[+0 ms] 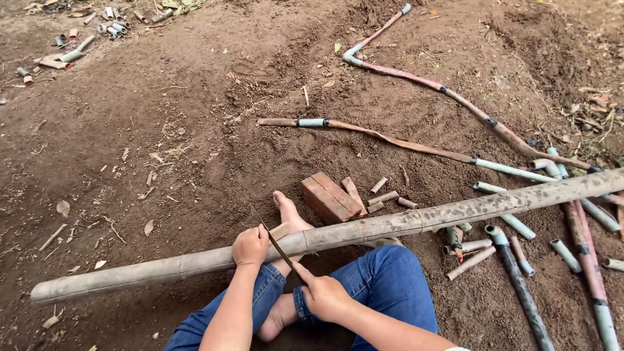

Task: A person sits on the ground and uses a hand saw to cut a long bamboo pole into sections.

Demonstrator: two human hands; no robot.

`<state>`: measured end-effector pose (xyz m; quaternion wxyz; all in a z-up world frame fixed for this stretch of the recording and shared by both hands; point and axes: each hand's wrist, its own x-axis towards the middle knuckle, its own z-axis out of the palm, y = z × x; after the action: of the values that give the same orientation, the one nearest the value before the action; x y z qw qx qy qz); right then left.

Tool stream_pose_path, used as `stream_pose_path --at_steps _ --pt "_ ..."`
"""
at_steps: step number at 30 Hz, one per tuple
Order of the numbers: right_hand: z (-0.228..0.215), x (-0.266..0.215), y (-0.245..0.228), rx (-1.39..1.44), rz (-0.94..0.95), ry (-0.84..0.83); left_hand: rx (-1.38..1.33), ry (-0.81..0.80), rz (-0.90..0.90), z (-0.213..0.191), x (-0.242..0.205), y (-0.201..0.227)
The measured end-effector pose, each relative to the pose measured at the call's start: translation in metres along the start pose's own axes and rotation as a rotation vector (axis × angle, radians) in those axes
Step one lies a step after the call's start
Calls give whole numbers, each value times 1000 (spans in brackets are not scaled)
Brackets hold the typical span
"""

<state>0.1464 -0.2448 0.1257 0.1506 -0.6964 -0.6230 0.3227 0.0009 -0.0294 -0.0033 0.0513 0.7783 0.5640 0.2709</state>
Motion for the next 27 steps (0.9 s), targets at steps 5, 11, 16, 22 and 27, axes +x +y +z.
stream_pose_path --at_steps 5,11,16,22,27 --pt "-11 42 -6 -49 49 4 52 49 67 10 -4 -7" --pt "21 66 15 -38 -33 156 17 86 -31 11 2 -6" --pt "4 36 5 -19 -49 110 48 -134 -173 -7 10 6" --pt "-1 32 -3 -45 -11 46 7 -144 -136 -7 7 2" --pt "1 91 11 -125 -132 -78 5 -156 -127 11 4 -7"
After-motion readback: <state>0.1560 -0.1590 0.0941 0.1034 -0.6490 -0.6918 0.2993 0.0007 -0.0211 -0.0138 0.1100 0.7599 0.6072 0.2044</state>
